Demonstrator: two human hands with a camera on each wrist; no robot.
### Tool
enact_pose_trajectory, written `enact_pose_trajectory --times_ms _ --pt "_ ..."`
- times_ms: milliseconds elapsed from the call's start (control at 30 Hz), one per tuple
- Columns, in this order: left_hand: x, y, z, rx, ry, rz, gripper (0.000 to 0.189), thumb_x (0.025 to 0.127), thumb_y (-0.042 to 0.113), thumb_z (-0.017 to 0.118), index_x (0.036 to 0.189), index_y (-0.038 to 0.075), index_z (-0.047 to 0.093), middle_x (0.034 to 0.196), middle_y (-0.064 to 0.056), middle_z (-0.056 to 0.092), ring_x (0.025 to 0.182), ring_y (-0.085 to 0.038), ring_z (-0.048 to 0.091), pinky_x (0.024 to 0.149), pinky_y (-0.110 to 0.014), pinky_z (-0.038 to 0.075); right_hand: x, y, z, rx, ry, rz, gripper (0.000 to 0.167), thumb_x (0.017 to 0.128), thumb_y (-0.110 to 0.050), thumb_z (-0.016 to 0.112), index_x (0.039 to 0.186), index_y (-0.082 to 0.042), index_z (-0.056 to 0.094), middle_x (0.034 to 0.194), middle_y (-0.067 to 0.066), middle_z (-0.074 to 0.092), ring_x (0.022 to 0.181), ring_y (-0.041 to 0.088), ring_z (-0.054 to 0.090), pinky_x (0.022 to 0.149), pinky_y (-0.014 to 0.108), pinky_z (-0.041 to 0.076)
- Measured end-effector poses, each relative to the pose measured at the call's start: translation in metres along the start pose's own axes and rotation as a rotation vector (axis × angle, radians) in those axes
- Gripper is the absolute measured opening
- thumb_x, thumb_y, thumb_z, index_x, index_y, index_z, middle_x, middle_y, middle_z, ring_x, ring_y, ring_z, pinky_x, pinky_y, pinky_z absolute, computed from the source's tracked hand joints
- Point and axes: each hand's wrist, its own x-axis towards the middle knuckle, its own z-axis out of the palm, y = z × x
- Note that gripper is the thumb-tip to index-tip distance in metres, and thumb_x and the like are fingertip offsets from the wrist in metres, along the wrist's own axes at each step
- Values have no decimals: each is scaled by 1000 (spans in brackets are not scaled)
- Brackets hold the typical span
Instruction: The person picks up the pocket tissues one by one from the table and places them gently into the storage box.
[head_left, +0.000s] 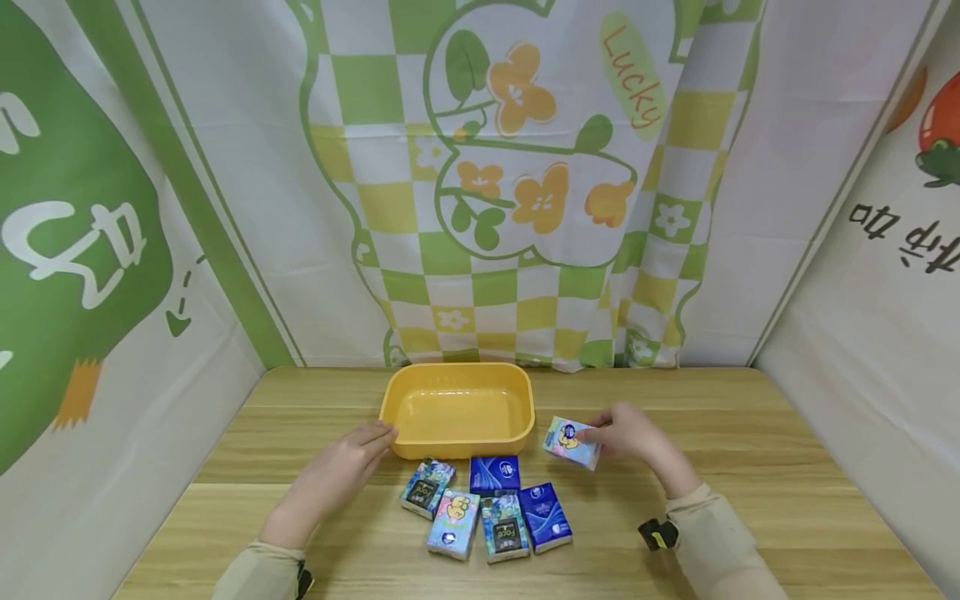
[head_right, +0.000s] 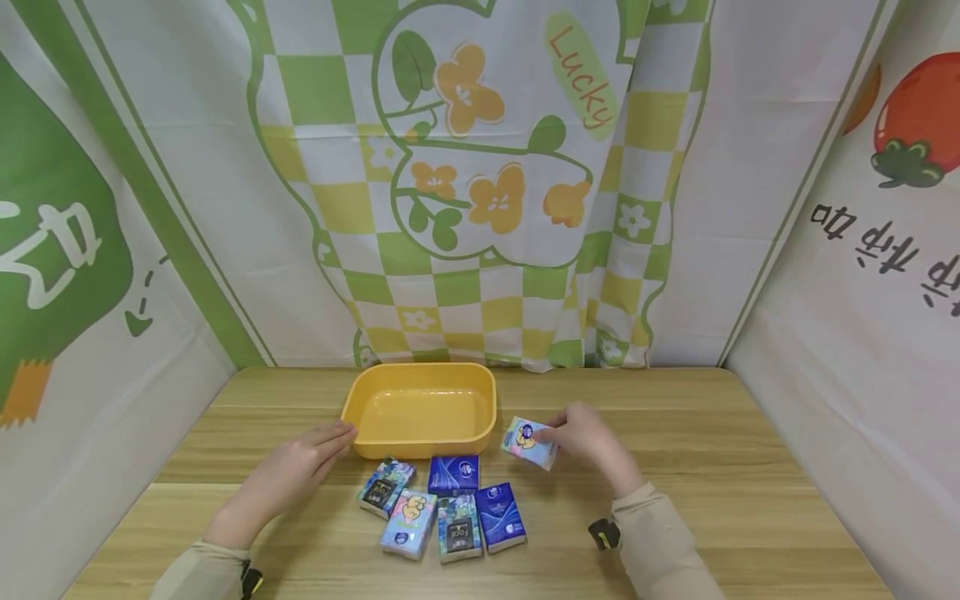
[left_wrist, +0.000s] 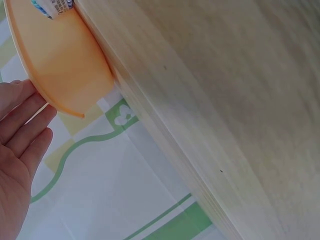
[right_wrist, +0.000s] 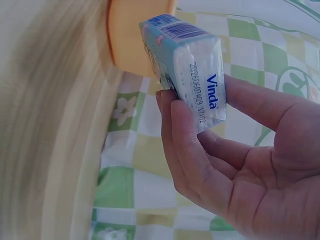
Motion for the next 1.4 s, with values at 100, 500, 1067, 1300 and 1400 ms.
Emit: enact_pose_trajectory --times_ms 100,500,1067,1300,1400 --pt "0 0 0 2 -4 0 35 87 11 66 121 4 63 125 -15 62 115 -31 60 96 -43 52 2 -5 -3 14 -5 -14 35 85 -20 70 106 7 66 90 12 68 75 19 67 66 32 61" --pt "-1 -1 1 2 -2 -9 36 86 11 66 122 5 63 125 -13 63 114 -30 60 96 -43 52 17 -28 -6 4 -15 -52 38 84 -27 71 107 3 68 93 11 70 75 19 68 69 32 61" --pt "0 -1 1 2 17 -6 35 85 10 68 120 5 65 122 -14 64 111 -30 62 94 -43 54 47 -65 11 17 -43 -123 31 85 -26 72 99 2 71 83 9 71 75 27 70 62 27 61" --pt "1 1 0 5 18 -8 36 84 8 70 119 4 65 122 -15 64 111 -30 62 94 -44 54 56 -75 16 -11 -70 -132 26 86 -26 71 95 -1 73 79 7 71 68 20 69 62 27 61" --pt "1 1 -1 -2 5 -15 35 85 9 68 120 4 64 122 -14 64 112 -30 62 95 -43 53 59 -80 17 -36 -87 -122 30 86 -28 70 100 -2 71 83 7 71 68 17 68 65 28 61"
